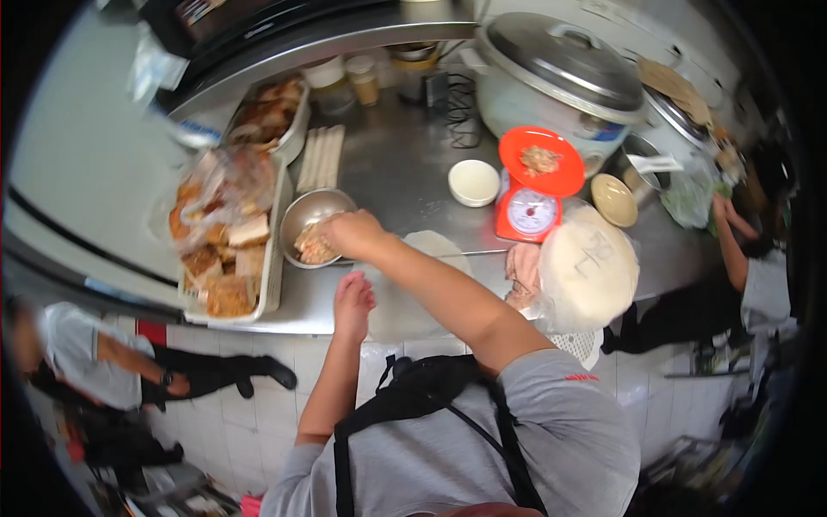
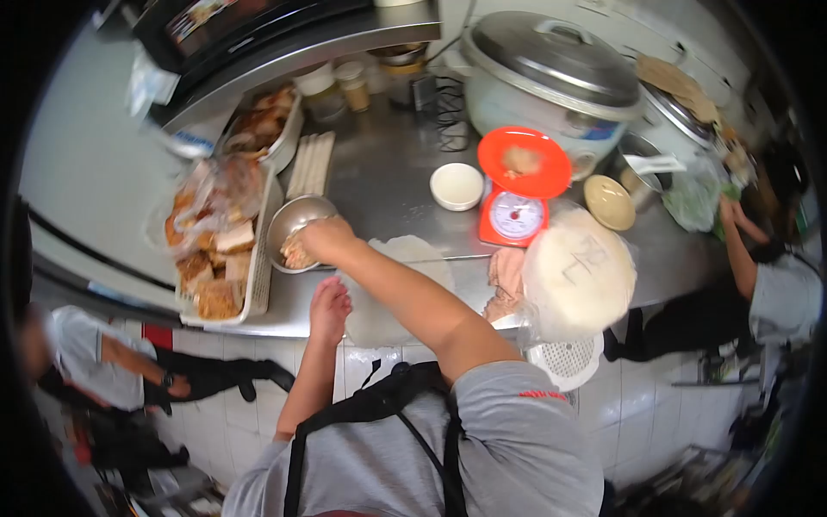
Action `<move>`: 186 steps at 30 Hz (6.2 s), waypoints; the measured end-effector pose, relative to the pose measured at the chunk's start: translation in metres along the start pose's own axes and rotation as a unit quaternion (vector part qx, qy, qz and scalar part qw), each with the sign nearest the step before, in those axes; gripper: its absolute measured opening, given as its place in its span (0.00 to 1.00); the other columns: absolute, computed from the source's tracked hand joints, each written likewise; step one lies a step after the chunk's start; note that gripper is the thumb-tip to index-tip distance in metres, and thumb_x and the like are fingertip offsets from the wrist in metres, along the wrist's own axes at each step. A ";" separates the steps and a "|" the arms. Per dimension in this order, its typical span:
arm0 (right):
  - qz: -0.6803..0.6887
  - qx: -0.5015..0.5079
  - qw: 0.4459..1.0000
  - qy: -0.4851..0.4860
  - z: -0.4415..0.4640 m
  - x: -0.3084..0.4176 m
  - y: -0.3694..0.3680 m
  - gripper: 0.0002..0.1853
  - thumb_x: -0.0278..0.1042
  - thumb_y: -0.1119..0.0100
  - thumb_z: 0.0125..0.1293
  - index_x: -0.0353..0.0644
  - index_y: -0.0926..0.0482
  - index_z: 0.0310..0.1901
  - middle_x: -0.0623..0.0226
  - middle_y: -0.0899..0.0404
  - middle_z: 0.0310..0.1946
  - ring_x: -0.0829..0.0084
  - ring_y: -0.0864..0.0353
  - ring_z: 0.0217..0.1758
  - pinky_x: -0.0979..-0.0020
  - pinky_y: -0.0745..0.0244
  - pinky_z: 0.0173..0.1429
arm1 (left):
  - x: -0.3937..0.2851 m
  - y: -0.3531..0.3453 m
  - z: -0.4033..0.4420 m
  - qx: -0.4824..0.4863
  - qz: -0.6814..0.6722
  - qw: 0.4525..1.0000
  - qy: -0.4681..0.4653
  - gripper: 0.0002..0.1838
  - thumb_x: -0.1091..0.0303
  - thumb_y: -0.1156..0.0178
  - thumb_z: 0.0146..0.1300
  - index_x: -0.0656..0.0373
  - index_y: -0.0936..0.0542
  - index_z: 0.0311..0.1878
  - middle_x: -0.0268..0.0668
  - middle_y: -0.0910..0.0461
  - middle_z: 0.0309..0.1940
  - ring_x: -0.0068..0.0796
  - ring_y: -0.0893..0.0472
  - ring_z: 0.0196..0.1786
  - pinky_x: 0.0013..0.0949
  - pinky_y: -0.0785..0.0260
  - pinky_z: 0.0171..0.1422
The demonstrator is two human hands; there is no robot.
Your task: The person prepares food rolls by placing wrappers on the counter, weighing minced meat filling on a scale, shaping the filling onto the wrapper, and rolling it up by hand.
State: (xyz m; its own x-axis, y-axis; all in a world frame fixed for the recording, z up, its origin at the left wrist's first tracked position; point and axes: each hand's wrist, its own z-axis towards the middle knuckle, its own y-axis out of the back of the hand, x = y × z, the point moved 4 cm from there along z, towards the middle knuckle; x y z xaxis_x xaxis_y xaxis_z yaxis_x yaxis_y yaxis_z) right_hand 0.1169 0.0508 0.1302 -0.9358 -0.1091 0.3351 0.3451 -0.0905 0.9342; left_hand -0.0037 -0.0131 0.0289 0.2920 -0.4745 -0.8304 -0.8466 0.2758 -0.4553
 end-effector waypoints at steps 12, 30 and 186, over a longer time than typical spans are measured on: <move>-0.009 -0.281 0.911 -0.301 -0.192 -0.237 0.184 0.21 0.33 0.48 0.56 0.37 0.28 0.52 0.50 0.28 0.51 0.58 0.27 0.53 0.64 0.33 0.56 | -0.004 0.012 0.010 -0.002 -0.041 0.999 -0.011 0.07 0.68 0.51 0.62 0.54 0.31 0.43 0.30 0.28 0.27 0.20 0.30 0.25 0.23 0.38 0.28; 0.080 -0.198 0.907 -0.362 -0.201 -0.249 0.177 0.29 0.46 0.42 0.52 0.34 0.29 0.53 0.47 0.26 0.48 0.56 0.26 0.52 0.64 0.33 0.56 | 0.020 -0.032 -0.010 -0.001 -0.010 1.000 -0.008 0.07 0.69 0.51 0.61 0.55 0.31 0.42 0.31 0.27 0.27 0.20 0.30 0.26 0.23 0.38 0.29; 0.034 -0.097 0.991 -0.085 -0.175 -0.092 -0.082 0.21 0.42 0.32 0.41 0.48 0.20 0.40 0.70 0.28 0.40 0.67 0.34 0.48 0.64 0.41 0.51 | 0.038 -0.052 0.027 0.180 0.664 0.579 -0.438 0.18 0.59 0.37 0.44 0.49 0.21 0.42 0.27 0.29 0.32 0.28 0.32 0.45 0.40 0.47 0.52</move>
State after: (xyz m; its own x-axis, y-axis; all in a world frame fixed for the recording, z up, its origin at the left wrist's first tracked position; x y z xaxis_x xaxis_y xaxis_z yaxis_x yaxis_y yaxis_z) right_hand 0.1870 -0.1054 0.0009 -0.9031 0.0455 0.4270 0.3990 -0.2783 0.8737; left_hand 0.0639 -0.0227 0.0126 -0.2625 0.9176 -0.2985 -0.4818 0.1434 0.8644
